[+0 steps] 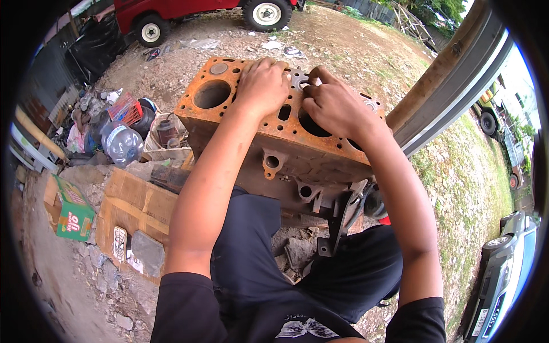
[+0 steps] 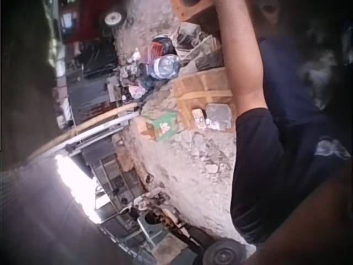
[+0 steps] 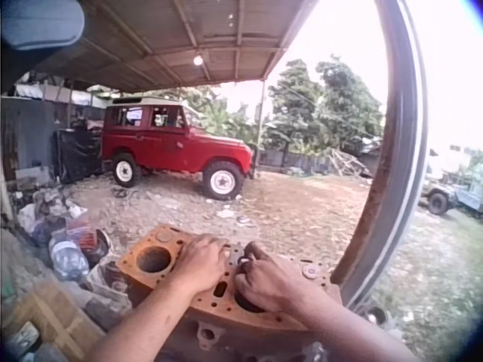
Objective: The person cleans and inspects the top surface of a rusty engine block, using fingers to wipe away debris from the cylinder openings and bolt holes. The person repeatedly rubs the surface and checks the fit of small metal components.
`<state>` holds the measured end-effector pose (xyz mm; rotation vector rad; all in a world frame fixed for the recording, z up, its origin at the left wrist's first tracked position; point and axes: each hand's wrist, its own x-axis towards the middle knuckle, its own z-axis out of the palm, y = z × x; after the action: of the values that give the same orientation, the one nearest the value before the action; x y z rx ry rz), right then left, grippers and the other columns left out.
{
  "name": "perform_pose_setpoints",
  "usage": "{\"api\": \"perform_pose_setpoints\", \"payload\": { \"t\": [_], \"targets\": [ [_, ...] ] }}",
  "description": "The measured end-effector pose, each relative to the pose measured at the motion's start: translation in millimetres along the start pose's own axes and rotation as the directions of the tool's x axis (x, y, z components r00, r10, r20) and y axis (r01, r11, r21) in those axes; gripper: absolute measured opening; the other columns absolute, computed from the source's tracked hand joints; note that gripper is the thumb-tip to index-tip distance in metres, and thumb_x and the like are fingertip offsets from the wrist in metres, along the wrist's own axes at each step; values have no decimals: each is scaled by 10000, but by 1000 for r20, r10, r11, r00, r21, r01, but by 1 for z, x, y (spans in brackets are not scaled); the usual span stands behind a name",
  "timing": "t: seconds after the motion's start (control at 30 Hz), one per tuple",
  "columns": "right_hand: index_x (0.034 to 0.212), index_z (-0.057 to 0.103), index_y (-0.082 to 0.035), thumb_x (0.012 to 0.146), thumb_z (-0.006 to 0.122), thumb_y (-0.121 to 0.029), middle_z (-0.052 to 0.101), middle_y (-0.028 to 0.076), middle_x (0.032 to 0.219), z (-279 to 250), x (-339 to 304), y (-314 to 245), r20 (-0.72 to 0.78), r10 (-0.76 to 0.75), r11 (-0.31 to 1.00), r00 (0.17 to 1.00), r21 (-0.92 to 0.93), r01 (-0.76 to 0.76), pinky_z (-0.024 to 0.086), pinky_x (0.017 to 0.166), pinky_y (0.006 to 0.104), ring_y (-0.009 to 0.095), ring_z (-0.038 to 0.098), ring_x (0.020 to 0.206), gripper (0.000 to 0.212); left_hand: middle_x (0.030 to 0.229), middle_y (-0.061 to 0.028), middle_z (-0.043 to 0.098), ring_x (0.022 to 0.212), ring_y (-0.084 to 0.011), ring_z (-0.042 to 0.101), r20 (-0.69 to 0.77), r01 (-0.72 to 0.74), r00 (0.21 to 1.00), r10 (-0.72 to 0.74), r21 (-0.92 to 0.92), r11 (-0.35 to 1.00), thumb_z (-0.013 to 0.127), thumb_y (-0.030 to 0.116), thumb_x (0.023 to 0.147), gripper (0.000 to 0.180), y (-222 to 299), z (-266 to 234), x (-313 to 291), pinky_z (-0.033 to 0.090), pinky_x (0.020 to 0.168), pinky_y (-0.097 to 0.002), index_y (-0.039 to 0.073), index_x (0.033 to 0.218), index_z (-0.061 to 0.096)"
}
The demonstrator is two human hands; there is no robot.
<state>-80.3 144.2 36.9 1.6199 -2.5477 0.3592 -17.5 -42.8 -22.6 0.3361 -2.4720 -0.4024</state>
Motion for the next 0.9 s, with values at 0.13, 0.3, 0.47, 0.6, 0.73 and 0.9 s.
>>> {"api": "perform_pose_setpoints", "payload": {
  "t": [0.13, 0.3, 0.47, 0.6, 0.73, 0.9],
  "targets": [
    [1058, 801, 46, 1013, 517, -368, 614, 203, 1362, 0, -6, -8, -9, 53, 998, 999, 28, -53, 557, 1008, 534, 435, 715, 1114, 503, 1454, -201, 659, 1399, -396, 583, 11, 6, 1000, -6, 13, 1000, 600, 292, 1087, 416, -3, -2, -3, 429, 1213, -509, 57, 1415, 702],
    [1057, 807, 42, 939, 598, -316, 612, 195, 1387, 6, -3, 1, -126, 60, 998, 990, 23, -57, 554, 1020, 523, 432, 703, 1160, 431, 1456, -193, 664, 1401, -401, 579, 8, -12, 1000, 12, -14, 1000, 606, 294, 1088, 410, -3, -3, 2, 427, 1215, -509, 61, 1411, 704],
    [1070, 784, 60, 905, 628, -227, 617, 208, 1357, 5, -12, -8, -95, 58, 997, 994, 62, -53, 547, 1035, 510, 440, 693, 1161, 366, 1453, -204, 666, 1399, -401, 583, 23, -23, 999, 22, 16, 1000, 606, 292, 1090, 408, -2, -4, -3, 426, 1214, -518, 43, 1398, 703],
    [1079, 772, 82, 937, 594, -125, 630, 221, 1308, 16, -13, -7, -195, 26, 999, 980, 35, -20, 550, 1022, 505, 439, 702, 1124, 308, 1445, -205, 664, 1401, -403, 578, 23, -35, 999, 35, 5, 999, 608, 299, 1087, 413, 2, -4, 1, 422, 1214, -520, 38, 1393, 705],
    [1051, 771, 83, 952, 595, -77, 644, 230, 1227, 12, -21, -12, -184, -1, 1000, 983, -19, -3, 566, 980, 484, 427, 709, 1102, 258, 1461, -188, 659, 1406, -403, 570, 11, -12, 1000, 12, 27, 1000, 604, 320, 1089, 428, -2, -5, -3, 396, 1234, -513, 55, 1410, 705],
    [946, 744, 88, 939, 589, -40, 640, 257, 1158, 25, 4, 6, -192, -122, 990, 974, -99, 104, 568, 953, 484, 417, 702, 1078, 201, 1470, -178, 656, 1413, -399, 562, 9, -12, 1000, 12, 22, 1000, 602, 330, 1091, 436, -1, 0, -1, 389, 1239, -513, 62, 1420, 702]
  ]
}}
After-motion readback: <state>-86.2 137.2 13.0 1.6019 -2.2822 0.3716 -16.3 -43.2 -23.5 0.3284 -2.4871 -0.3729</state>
